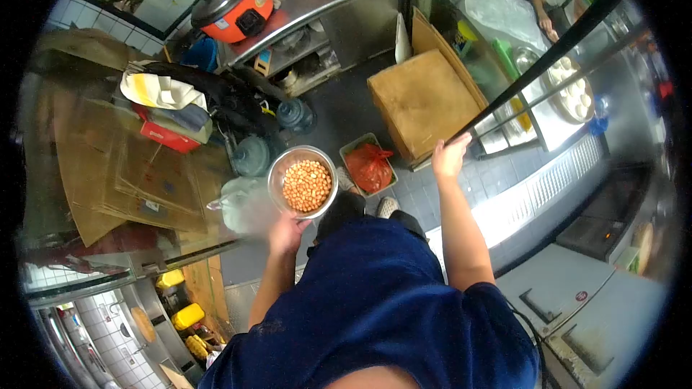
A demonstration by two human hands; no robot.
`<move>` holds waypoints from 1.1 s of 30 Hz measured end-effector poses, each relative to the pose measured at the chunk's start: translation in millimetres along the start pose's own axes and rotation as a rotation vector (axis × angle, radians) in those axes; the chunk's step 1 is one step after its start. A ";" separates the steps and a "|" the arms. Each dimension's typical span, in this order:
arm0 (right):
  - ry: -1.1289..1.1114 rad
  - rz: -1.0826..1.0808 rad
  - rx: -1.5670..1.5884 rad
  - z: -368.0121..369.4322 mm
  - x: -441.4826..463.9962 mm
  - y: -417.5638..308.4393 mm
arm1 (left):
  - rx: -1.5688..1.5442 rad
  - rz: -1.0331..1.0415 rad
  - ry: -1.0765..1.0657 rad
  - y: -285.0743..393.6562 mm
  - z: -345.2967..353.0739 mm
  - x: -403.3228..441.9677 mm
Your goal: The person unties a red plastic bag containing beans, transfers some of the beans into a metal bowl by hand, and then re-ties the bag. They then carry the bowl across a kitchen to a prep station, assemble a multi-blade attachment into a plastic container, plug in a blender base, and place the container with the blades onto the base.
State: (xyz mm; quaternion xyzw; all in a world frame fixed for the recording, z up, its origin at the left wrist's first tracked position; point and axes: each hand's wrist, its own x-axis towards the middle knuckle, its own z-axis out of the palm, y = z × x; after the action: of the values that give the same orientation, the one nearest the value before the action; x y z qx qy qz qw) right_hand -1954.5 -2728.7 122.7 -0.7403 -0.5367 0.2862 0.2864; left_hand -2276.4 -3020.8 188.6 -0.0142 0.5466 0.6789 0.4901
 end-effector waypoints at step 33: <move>-0.690 0.440 0.816 155.5 -10.1 -101.0 | 0.552 -0.428 -0.497 78.4 170.4 270.9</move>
State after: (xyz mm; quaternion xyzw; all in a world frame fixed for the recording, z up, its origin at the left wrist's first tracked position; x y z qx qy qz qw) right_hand -2134.5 -2693.9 93.2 -0.5280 -0.2787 0.7477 0.2908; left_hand -2382.5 -2709.9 163.9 0.1682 0.5578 0.3730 0.7221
